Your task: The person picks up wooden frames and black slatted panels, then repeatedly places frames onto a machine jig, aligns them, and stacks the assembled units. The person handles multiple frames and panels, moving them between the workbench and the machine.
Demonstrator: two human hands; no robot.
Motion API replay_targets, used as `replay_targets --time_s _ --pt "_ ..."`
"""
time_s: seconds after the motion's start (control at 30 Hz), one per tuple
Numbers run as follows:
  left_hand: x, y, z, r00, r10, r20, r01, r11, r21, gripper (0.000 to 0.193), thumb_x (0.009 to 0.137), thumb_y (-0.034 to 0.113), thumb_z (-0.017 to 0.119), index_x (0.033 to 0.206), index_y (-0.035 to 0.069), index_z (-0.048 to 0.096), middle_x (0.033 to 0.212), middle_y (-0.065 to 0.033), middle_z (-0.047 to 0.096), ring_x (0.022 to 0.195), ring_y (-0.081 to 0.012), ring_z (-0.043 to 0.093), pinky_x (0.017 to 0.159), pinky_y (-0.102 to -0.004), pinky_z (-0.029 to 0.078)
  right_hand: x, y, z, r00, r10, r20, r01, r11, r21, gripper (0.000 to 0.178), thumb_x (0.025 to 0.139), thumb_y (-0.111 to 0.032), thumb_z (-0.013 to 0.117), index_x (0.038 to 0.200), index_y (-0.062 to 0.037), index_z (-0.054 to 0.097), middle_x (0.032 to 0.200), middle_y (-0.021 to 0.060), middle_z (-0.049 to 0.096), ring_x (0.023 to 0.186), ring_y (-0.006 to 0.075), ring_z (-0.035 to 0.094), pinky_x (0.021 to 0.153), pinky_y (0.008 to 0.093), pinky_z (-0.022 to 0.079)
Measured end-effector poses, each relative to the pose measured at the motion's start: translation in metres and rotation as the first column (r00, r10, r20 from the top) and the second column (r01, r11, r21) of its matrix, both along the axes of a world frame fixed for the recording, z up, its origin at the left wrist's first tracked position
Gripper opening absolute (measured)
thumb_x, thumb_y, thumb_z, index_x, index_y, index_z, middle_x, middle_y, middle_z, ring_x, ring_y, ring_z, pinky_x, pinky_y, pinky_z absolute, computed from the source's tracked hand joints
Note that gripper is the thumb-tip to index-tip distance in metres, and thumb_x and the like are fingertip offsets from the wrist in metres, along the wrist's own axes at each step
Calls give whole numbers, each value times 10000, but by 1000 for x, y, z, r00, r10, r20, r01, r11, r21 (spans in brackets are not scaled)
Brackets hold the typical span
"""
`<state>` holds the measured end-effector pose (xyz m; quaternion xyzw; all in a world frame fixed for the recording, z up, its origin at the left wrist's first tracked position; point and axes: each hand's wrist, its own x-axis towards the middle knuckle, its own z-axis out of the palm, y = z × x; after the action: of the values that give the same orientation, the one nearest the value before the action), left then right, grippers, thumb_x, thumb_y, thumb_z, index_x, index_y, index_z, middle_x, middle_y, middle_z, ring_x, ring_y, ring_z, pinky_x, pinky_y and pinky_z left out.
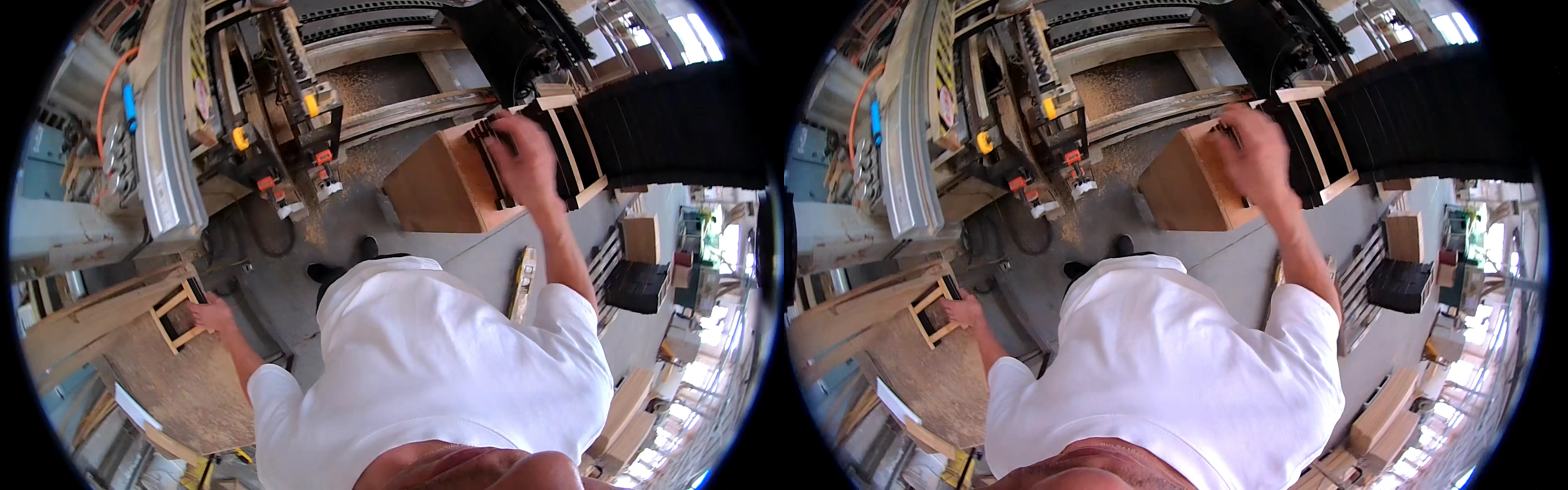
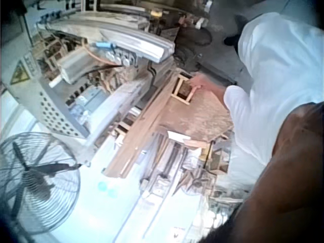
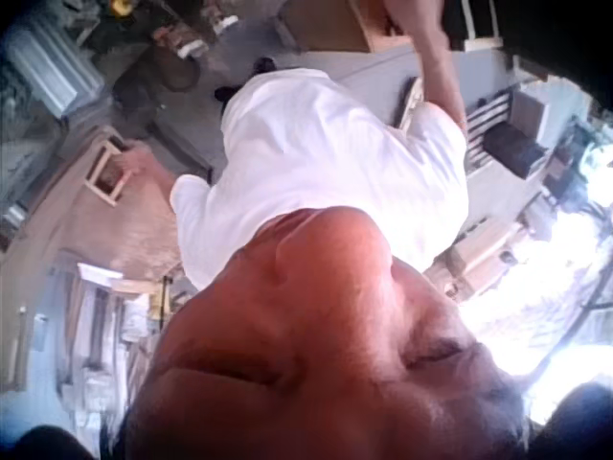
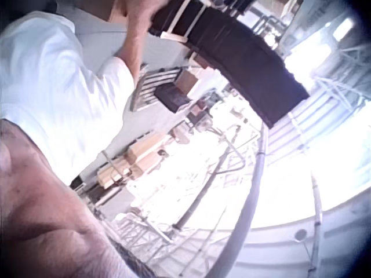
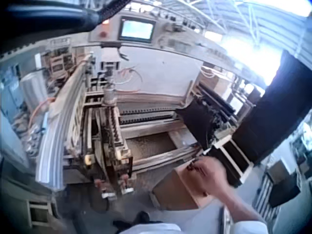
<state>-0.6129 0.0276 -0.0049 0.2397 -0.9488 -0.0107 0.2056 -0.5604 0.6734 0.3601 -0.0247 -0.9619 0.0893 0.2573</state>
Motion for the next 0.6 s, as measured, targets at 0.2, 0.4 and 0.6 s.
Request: replay_targets --time_s 0.2,0.4,0.6 --pt "26 163 -5 896 -337 -290 443 633 635 276 866 112 630 1118 -1 611 990 -125 678 948 -223 649 888 -336 494 82 109 14 819 -502 279 490 864 115 310 836 -191 704 1074 -33 583 1042 173 650 989 374 604 808 445 480" --pt "-32 317 128 828 -487 -277 395 157 905 299 926 166 628 1176 4 604 1029 -94 681 931 -149 648 835 -269 507 101 124 -8 821 -518 242 561 810 -169 230 870 -106 639 1089 -44 607 945 164 670 914 325 647 780 387 494" --pt "-201 372 196 742 -393 -543 579 -33 814 288 943 193 614 1144 -13 612 990 -61 685 889 -120 636 799 -256 502 81 105 15 859 -499 114 505 789 -351 233 894 -32 626 1127 -20 629 1026 113 676 969 194 635 845 326 498"
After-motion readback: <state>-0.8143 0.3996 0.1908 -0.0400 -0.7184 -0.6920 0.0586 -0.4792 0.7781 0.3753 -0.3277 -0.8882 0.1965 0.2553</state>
